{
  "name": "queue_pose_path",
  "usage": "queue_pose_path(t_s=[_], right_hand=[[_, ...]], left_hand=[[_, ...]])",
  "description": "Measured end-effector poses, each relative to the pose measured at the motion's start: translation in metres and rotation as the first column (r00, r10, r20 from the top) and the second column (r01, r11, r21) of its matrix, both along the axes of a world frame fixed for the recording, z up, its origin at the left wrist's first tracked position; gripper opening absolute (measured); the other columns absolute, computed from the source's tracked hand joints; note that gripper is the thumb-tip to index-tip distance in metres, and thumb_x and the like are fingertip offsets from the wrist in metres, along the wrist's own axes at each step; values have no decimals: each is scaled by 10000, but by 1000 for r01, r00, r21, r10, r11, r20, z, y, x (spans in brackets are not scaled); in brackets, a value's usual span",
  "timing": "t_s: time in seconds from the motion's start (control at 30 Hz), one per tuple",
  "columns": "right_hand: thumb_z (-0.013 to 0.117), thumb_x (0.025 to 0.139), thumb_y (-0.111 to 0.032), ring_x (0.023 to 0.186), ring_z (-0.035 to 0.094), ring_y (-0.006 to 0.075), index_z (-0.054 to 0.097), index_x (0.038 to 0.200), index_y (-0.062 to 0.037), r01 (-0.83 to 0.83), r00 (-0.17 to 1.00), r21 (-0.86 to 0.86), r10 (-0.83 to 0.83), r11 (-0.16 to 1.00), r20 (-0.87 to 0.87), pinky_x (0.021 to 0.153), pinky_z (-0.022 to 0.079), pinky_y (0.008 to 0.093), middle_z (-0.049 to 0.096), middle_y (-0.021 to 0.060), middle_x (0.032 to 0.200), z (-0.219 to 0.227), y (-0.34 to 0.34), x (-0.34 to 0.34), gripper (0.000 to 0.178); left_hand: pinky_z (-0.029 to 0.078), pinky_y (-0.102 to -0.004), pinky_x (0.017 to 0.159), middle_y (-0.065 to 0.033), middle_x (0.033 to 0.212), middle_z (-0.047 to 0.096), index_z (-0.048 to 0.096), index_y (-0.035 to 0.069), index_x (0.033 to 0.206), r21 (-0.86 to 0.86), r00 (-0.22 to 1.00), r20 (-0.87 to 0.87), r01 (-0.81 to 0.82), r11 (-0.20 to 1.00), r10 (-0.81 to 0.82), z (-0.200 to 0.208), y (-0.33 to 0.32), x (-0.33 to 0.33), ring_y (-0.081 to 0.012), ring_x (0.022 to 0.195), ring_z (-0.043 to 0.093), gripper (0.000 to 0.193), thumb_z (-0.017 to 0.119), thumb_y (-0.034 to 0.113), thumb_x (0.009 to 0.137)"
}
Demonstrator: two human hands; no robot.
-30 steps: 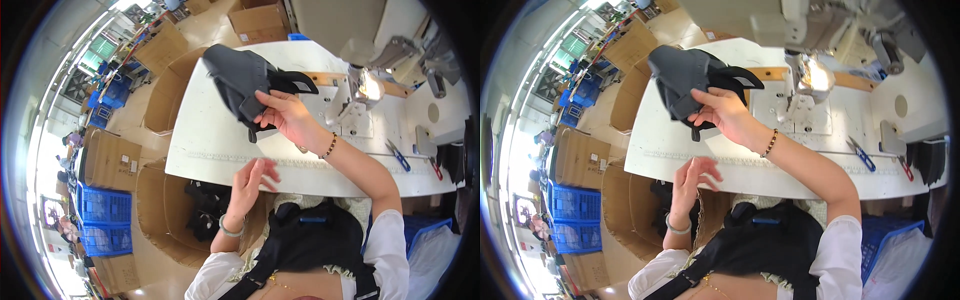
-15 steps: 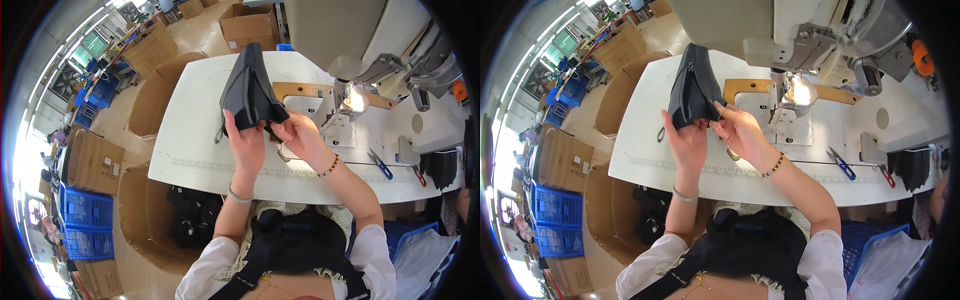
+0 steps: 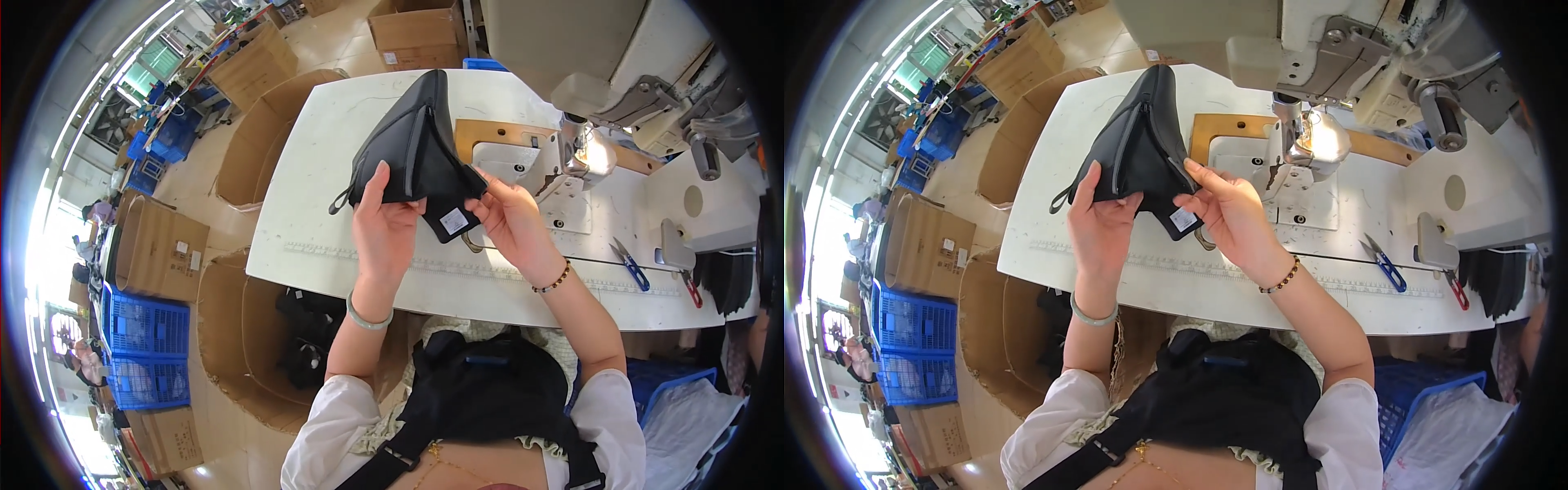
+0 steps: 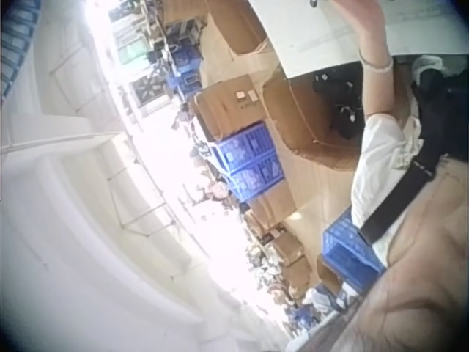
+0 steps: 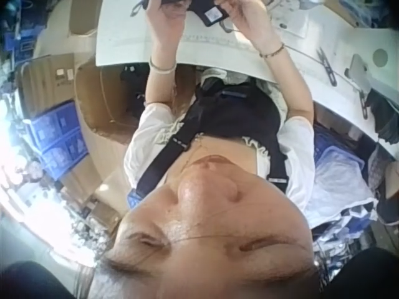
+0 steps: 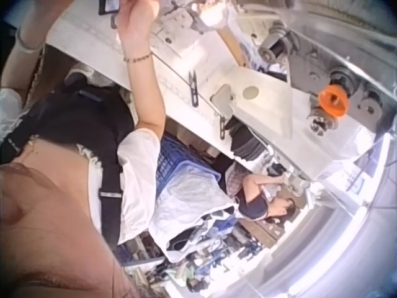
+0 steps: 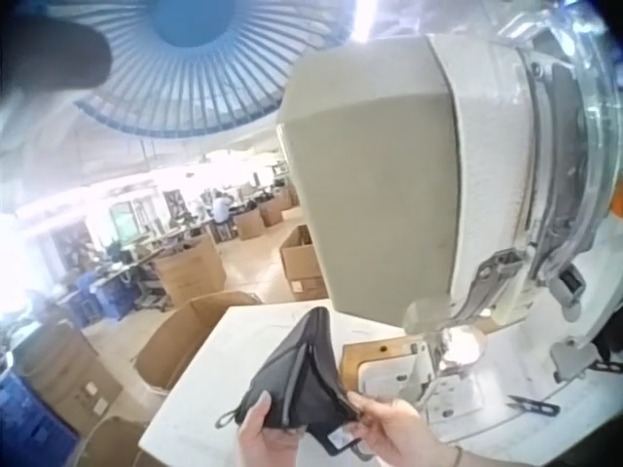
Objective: Stitching components of a black shoe upper using an industrial sewing machine.
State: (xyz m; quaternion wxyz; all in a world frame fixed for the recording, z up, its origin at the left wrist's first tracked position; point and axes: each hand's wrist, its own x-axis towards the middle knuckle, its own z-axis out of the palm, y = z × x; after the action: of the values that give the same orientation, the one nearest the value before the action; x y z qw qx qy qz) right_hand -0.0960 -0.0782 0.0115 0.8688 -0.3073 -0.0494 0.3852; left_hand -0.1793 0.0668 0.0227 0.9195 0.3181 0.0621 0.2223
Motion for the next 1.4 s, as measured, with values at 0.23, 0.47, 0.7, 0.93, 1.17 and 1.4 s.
queue_pose_path(t_s=[0.23, 0.47, 0.7, 0.93, 1.17, 1.4], right_hand=[[658, 697, -70, 792, 562, 248, 365, 1231, -49, 707, 168, -169, 70, 687, 983, 711, 477, 328, 496, 154, 1028, 1, 10, -23, 610], [646, 675, -29, 808, 545, 318, 479, 1140, -50, 769, -246, 176, 30, 615, 969, 666, 463, 382, 512, 129, 939, 14, 33, 7, 494], [578, 813, -149, 690, 554, 336, 548, 952, 5, 758, -93, 20, 77, 652, 993, 591, 454, 374, 544, 164, 773, 48, 25, 1, 210], [555, 848, -243, 549, 550, 313, 565, 792, 46, 601, 237, -362, 273, 713, 932, 539, 446, 364, 542, 167, 622, 65, 12, 9, 295], [552, 850, -293, 524, 523, 191, 601, 870, 39, 481, 345, -493, 360, 725, 867, 530, 405, 298, 539, 126, 568, 41, 7, 26, 336], [564, 830, -276, 526, 507, 203, 600, 854, 41, 465, 322, -511, 400, 723, 858, 533, 404, 316, 551, 149, 619, 41, 8, 24, 320]], left_hand=[[400, -283, 717, -63, 745, 521, 523, -13, 923, -84, 995, 50, 87, 993, -83, 29, 2, 3, -155, 703, 464, 244, 439, 216, 912], [440, -257, 679, -142, 835, 586, 539, -34, 1009, 133, 960, -122, 268, 954, -252, 55, 5, -10, -154, 722, 528, 295, 497, 238, 902], [469, -324, 638, -99, 767, 623, 602, 41, 1001, 454, 655, 740, -317, -833, 155, 81, 20, -5, -238, 753, 605, 269, 649, 176, 774], [454, -335, 702, -150, 877, 632, 511, 67, 1144, 882, 949, -173, 269, -387, 265, 104, 58, 7, -297, 780, 597, 388, 555, 293, 832], [431, -307, 701, -129, 845, 611, 510, 83, 1155, 970, 979, -200, 203, -133, 36, 61, 55, 24, -200, 730, 559, 379, 519, 329, 866], [421, -356, 650, -180, 750, 582, 537, 2, 878, 821, 884, -408, 465, -331, 230, 82, 49, 28, -325, 712, 550, 277, 505, 277, 866]])
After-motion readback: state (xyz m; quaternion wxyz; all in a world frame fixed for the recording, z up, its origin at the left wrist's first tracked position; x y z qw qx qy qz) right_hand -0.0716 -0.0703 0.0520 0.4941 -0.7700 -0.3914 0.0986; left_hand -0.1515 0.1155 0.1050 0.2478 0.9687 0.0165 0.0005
